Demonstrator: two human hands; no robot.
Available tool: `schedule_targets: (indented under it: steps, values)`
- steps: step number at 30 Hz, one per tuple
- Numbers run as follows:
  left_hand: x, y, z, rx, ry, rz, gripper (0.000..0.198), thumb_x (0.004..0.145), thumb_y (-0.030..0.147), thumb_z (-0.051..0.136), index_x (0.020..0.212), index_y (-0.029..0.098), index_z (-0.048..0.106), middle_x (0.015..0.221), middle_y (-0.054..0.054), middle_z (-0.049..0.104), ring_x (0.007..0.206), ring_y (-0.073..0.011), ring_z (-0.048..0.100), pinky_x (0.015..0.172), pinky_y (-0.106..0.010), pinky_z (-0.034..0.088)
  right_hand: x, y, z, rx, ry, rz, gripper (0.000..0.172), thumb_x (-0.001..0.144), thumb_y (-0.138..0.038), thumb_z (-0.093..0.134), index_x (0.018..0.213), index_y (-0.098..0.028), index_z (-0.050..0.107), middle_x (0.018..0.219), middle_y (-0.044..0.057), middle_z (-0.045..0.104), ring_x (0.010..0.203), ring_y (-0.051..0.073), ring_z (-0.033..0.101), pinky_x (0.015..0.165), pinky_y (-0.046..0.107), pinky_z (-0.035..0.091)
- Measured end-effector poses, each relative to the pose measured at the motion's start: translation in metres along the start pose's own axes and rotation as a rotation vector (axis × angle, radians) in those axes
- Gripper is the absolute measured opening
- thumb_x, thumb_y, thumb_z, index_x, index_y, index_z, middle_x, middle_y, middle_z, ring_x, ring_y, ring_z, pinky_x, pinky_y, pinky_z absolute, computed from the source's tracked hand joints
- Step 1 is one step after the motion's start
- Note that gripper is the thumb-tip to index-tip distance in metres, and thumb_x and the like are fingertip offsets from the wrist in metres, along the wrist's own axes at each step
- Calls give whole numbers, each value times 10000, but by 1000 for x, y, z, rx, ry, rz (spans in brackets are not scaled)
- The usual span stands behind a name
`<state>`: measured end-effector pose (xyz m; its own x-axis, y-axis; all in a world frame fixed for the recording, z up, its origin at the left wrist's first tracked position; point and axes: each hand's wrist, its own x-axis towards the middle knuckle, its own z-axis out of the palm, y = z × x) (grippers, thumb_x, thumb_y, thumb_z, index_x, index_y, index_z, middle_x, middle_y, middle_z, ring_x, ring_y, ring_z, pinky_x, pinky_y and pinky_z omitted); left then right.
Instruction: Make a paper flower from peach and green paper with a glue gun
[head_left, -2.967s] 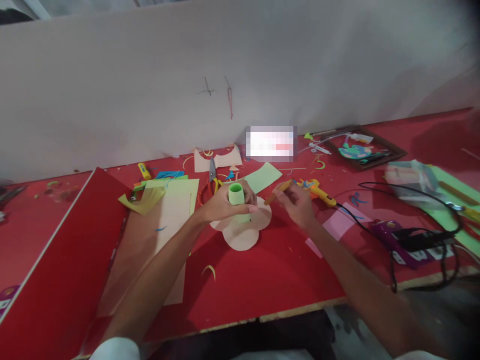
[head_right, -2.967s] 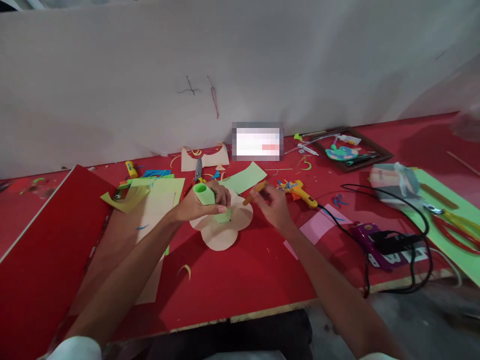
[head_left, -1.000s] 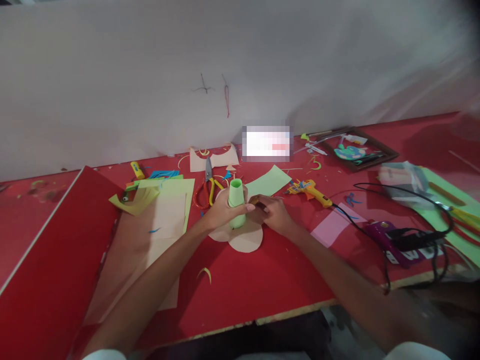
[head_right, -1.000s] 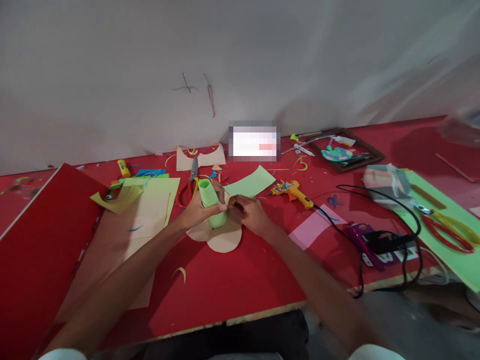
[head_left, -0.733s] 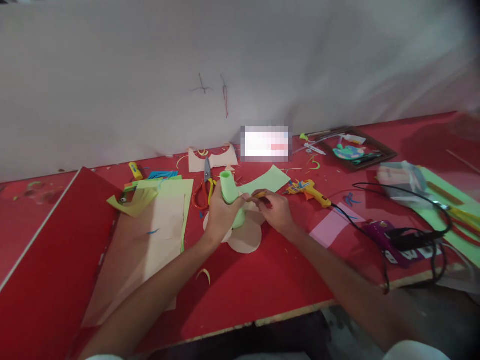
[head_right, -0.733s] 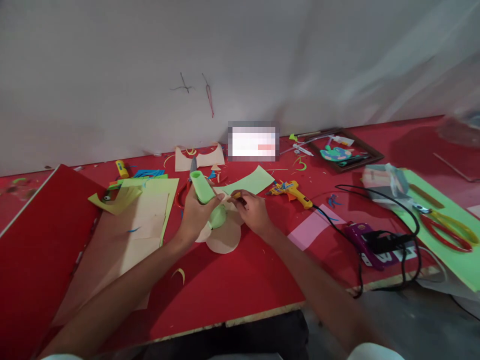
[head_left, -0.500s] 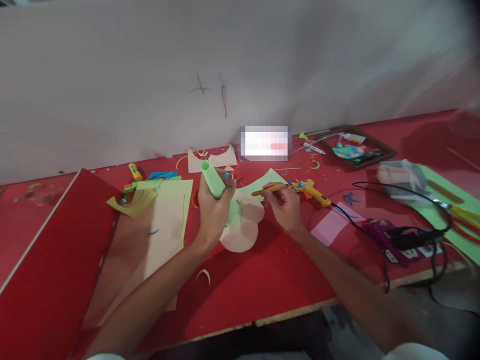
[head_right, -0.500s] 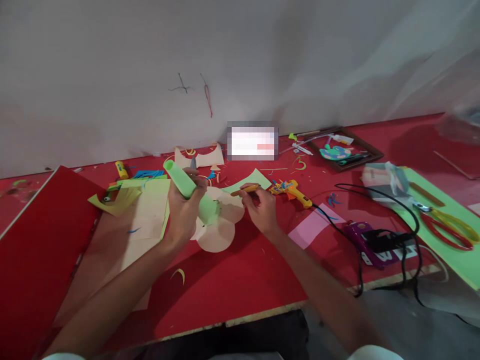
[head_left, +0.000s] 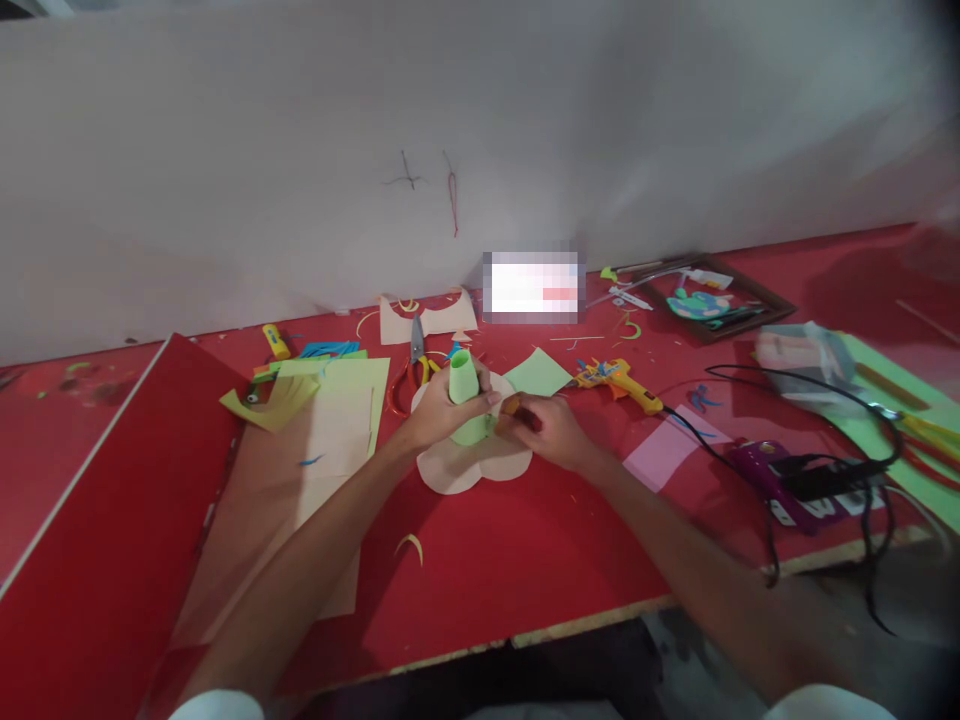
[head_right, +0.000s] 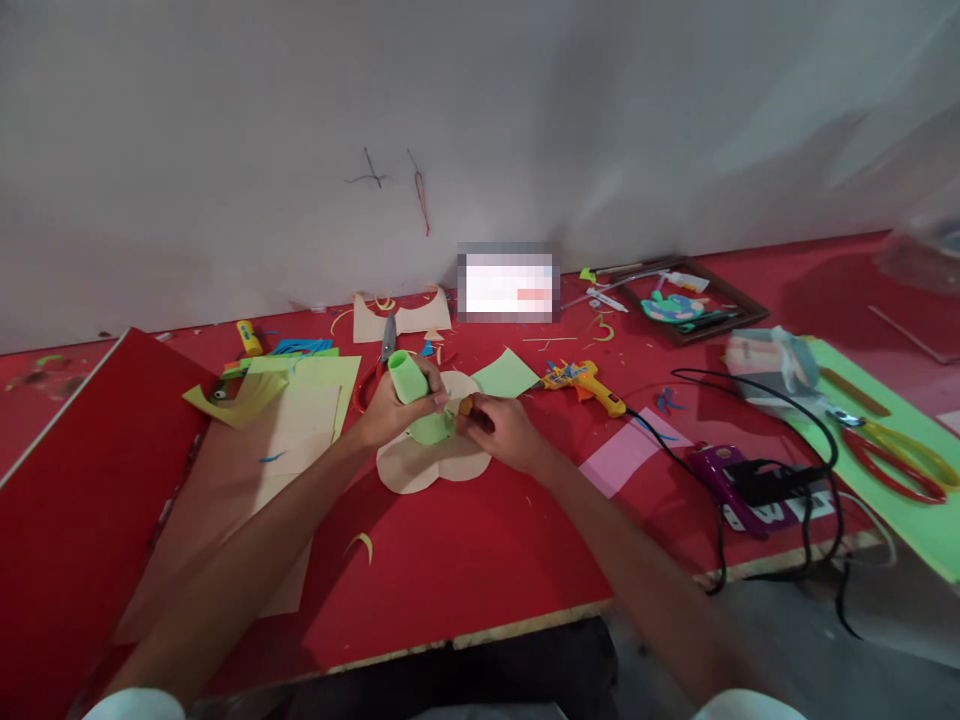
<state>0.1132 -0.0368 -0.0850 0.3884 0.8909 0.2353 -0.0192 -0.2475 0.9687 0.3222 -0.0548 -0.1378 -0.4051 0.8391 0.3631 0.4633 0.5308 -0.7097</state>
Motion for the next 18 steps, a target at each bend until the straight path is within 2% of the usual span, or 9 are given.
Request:
schedule_targets:
  steps: [7,11,13,16,18]
  values:
    - [0,3,0,-54,-22,-25,325,777,398,828,825,204,571,733,13,610,670,-141,603,680,-313,516,4,6,7,-54,70,14,146,969,-301,588,888,-208,667,821,51,739,693,175,658,672,259,470]
    - [0,4,5,5,-12,-37,324,800,436,798,838,204,576,752,0,626,702,-154,617,687,-315,526,6,9,12,-38,101,15,141,970,-303,589,913,-220,689,859,58,767,746,199,703,701,278,511]
    - [-2,2,11,95,111,-22,309,808,428,789,900,207,592,838,-18,657,776,-171,639,737,-328,537,7,9,12,-33,141,16,157,975,-314,581,926,-225,700,902,67,783,796,213,725,732,297,536]
    - [-6,0,23,231,437,-20,290,830,380,770,983,222,582,903,-22,662,817,-179,633,776,-339,536,8,7,8,0,243,21,186,991,-347,573,913,-231,695,990,73,794,864,216,743,786,320,564]
    - [-8,4,29,218,575,-13,235,869,344,729,996,231,567,877,-12,641,792,-172,619,756,-328,530,7,6,3,36,317,42,200,1002,-368,574,906,-233,686,996,69,790,838,202,742,775,320,575]
